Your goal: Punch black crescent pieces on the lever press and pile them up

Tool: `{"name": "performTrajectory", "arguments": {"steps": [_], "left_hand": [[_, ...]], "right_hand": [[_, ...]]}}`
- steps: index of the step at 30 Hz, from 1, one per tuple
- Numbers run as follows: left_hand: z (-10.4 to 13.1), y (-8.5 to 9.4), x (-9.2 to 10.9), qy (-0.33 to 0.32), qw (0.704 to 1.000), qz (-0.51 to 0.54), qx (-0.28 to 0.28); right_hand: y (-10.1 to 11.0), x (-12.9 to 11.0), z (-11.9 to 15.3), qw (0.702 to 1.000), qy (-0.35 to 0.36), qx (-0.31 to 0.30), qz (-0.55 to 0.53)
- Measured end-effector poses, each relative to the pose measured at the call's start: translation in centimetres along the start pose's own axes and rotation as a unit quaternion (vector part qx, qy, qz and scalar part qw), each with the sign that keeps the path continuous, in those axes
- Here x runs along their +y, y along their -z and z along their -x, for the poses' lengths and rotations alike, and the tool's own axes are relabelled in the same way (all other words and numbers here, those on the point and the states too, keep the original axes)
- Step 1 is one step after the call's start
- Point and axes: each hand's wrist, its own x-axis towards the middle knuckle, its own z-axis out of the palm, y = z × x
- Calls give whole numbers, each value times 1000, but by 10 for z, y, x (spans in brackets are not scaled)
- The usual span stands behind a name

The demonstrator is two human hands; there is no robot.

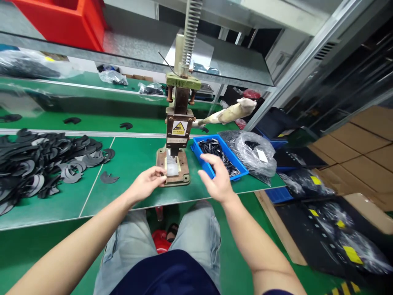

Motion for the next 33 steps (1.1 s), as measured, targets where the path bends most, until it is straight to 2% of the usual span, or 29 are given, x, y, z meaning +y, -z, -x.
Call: {"name": "performTrajectory", "arguments": {"steps": [3,5,8,10,12,15,21,24,26,28,30,33], "left_hand": [[-37,16,-10,-32,993,-89,71],[-57,20,-12,-52,975,-196,89],[-76,20,-9,-98,932,-342,65],[-82,17,-6,-135,909,-393,38],[-86,15,-4,-162,894,-417,15],[-89,16,-5,-185,885,-427,-5],[-84,12,-8,-171,901,-398,13],[-72,14,-4,-152,904,-398,24],[-58,26,-2,-160,898,-407,41],[-36,49,-2,-176,878,-438,74],[-8,82,-6,-172,850,-484,118],[31,141,-16,-114,808,-552,172]], "right_hand": [[26,-1,-50,995,-3,99,-19],[35,-7,-82,992,29,119,-39],[37,-18,-116,991,74,100,-52],[32,-23,-124,990,82,102,-56],[24,-26,-120,987,74,128,-59],[9,-28,-97,980,55,179,-68],[-28,-13,-27,976,69,201,-41],[-37,1,-11,973,83,214,-36],[-40,9,-12,967,99,230,-36],[-43,12,-15,962,109,248,-38],[-45,11,-18,958,105,262,-45],[-48,8,-19,955,94,275,-55]]}}
